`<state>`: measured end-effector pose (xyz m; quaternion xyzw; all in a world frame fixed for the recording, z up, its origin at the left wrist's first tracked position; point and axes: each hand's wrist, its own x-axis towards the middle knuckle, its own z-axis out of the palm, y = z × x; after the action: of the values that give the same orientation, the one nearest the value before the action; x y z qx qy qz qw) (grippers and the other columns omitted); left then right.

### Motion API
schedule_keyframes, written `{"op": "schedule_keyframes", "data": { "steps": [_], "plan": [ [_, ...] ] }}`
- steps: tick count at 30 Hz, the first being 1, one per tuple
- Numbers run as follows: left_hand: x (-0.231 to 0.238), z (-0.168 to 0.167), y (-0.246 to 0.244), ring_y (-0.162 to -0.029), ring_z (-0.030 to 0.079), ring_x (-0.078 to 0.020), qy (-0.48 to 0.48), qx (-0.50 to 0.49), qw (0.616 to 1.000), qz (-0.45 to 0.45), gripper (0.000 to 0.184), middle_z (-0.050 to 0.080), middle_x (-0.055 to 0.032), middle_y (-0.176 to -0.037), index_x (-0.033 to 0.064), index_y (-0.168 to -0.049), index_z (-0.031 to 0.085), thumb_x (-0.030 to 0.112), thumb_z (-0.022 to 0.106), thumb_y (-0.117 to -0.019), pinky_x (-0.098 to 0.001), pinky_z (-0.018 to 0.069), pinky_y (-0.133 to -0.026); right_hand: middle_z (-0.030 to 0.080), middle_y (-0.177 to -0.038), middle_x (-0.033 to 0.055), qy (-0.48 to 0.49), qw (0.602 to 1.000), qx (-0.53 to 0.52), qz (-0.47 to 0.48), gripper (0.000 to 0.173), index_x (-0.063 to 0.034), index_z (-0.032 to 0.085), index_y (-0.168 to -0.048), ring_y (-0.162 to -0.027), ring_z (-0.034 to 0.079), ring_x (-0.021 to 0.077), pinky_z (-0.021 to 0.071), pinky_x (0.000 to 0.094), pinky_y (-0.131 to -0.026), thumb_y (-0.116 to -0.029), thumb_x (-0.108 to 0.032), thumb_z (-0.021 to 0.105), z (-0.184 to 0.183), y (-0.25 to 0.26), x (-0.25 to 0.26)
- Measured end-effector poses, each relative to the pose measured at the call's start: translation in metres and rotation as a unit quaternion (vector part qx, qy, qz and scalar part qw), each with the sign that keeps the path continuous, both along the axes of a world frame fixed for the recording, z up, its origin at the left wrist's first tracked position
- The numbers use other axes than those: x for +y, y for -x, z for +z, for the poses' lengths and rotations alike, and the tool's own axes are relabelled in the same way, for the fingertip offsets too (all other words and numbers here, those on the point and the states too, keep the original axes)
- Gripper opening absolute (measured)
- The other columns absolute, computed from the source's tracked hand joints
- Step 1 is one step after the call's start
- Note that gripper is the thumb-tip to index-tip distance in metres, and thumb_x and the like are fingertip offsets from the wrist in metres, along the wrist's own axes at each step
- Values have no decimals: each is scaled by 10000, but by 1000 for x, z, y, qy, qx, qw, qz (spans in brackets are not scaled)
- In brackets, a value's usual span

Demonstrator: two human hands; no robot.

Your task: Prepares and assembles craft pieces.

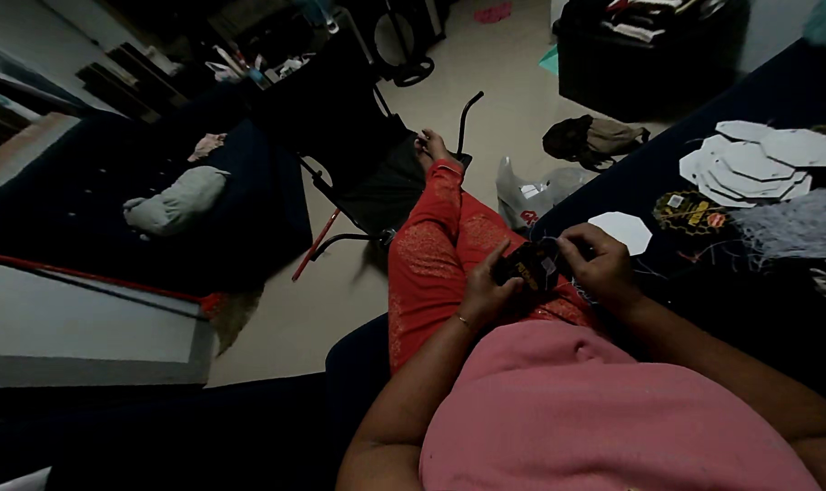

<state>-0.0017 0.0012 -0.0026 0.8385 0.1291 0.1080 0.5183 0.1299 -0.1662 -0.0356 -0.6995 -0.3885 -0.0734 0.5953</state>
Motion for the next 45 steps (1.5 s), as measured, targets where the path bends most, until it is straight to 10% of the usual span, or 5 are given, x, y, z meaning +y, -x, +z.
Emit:
{"op": "schedule_keyframes", "data": {
  "steps": [7, 45],
  "plan": [
    [-4, 6, 0, -953, 696, -112, 18, -22, 1000, -7, 403, 708, -161, -1105, -101, -1242, 622, -1, 717, -864, -273, 580, -878, 735, -974, 133, 30, 986, -162, 16, 239, -15, 747, -952, -967, 700, 250, 572, 389, -878, -996, -186, 585, -4, 11, 9],
    [-6, 1, 1, -918, 705, -106, -42, -76, 996, -23, 347, 726, -147, -1060, -103, -1200, 648, -14, 690, -867, -266, 584, -859, 726, -987, 157, 66, 976, -204, -26, 233, -17, 745, -915, -944, 707, 290, 586, 409, -811, -980, -173, 585, -4, 15, 13]
  ]
}}
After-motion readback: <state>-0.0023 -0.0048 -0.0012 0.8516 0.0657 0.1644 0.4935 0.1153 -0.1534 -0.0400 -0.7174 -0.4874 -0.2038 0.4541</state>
